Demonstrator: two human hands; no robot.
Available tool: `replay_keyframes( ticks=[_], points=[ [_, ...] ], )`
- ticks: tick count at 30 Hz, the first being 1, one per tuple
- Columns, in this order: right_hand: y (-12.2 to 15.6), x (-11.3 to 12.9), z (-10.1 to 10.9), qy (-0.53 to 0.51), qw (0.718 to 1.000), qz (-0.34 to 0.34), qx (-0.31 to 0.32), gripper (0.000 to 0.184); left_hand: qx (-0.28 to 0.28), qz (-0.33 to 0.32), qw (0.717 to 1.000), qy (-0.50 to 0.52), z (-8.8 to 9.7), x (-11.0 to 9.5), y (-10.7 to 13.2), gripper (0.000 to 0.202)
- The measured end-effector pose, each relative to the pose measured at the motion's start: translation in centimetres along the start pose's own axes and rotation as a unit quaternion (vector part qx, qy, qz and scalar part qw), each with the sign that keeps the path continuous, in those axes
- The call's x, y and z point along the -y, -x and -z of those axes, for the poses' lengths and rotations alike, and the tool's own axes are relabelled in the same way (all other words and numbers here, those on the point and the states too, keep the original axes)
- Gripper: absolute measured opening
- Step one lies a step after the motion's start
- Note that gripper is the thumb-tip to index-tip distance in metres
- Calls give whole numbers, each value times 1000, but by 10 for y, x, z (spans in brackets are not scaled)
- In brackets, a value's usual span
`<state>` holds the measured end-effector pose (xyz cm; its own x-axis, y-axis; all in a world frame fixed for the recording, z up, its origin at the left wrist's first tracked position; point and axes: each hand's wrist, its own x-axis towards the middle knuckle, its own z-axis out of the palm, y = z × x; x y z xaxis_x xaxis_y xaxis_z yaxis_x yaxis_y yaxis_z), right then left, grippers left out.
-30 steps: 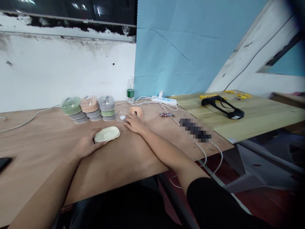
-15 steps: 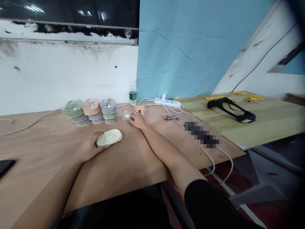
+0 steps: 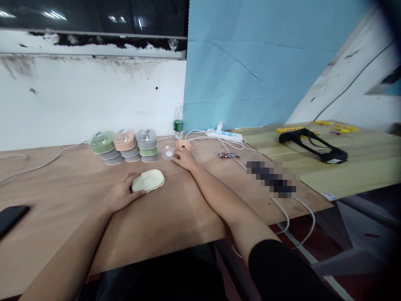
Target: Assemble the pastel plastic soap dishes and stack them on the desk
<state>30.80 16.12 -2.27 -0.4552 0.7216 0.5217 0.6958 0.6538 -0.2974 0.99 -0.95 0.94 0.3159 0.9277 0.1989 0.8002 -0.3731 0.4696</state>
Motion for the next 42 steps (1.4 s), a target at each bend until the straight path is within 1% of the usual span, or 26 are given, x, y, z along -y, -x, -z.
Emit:
replay_keyframes(
  ticks=[6, 10, 13, 16, 18, 20, 22, 24, 26, 27, 29, 32, 34, 35, 37, 38, 39, 40, 42],
  points=[
    [-3, 2, -2, 48, 997, -53, -22, 23, 0, 1, 1000, 2, 1, -1, 0, 64],
    [-5, 9, -5, 71, 994, -82, -13, 23, -2, -7, 1000, -11, -3, 2, -2, 64],
    [-7, 14, -4, 74, 993, -87, -20, 26, -9, -8, 999, -31, -10, 5, -4, 70],
    [-4, 20, 3, 52, 994, -75, -61, 34, -19, 4, 998, -51, -13, 6, -5, 75],
    [2, 27, 11, 29, 995, -55, -82, 37, -19, 8, 998, -55, -11, 5, -4, 72],
    [10, 39, 20, 3, 997, -7, -74, 40, -20, 14, 999, -41, -7, 2, -3, 70],
    [18, 54, 27, -21, 997, 65, -39, 47, -34, 41, 999, -8, -3, 1, -2, 69],
    [24, 71, 30, -35, 990, 138, 7, 59, -57, 84, 994, 37, 1, 2, -1, 68],
    [25, 86, 28, -35, 981, 186, 41, 64, -83, 122, 986, 74, 2, 6, -1, 64],
    [25, 92, 26, -31, 979, 195, 47, 61, -94, 133, 983, 85, 3, 9, -1, 63],
    [24, 100, 20, -22, 979, 196, 45, 49, -104, 135, 980, 99, 2, 15, -1, 61],
    [23, 100, 13, -17, 981, 192, 37, 39, -86, 101, 984, 122, 0, 20, 1, 63],
    [24, 92, 12, -18, 987, 162, 15, 39, -72, 69, 984, 146, -2, 20, 2, 67],
    [24, 86, 13, -20, 992, 128, -12, 40, -69, 54, 983, 160, -2, 19, 2, 69],
    [23, 68, 19, -30, 995, 22, -97, 45, -67, 38, 982, 174, -3, 15, 2, 71],
    [23, 57, 23, -38, 987, -43, -150, 47, -66, 39, 982, 171, -3, 13, 2, 71],
    [23, 44, 29, -47, 972, -109, -202, 49, -66, 45, 984, 162, -3, 11, 2, 71],
    [23, 29, 35, -51, 951, -172, -253, 49, -67, 53, 985, 149, -2, 9, 2, 70],
    [27, -2, 49, -42, 905, -270, -328, 49, -70, 67, 987, 128, -1, 5, 1, 69]
  ],
)
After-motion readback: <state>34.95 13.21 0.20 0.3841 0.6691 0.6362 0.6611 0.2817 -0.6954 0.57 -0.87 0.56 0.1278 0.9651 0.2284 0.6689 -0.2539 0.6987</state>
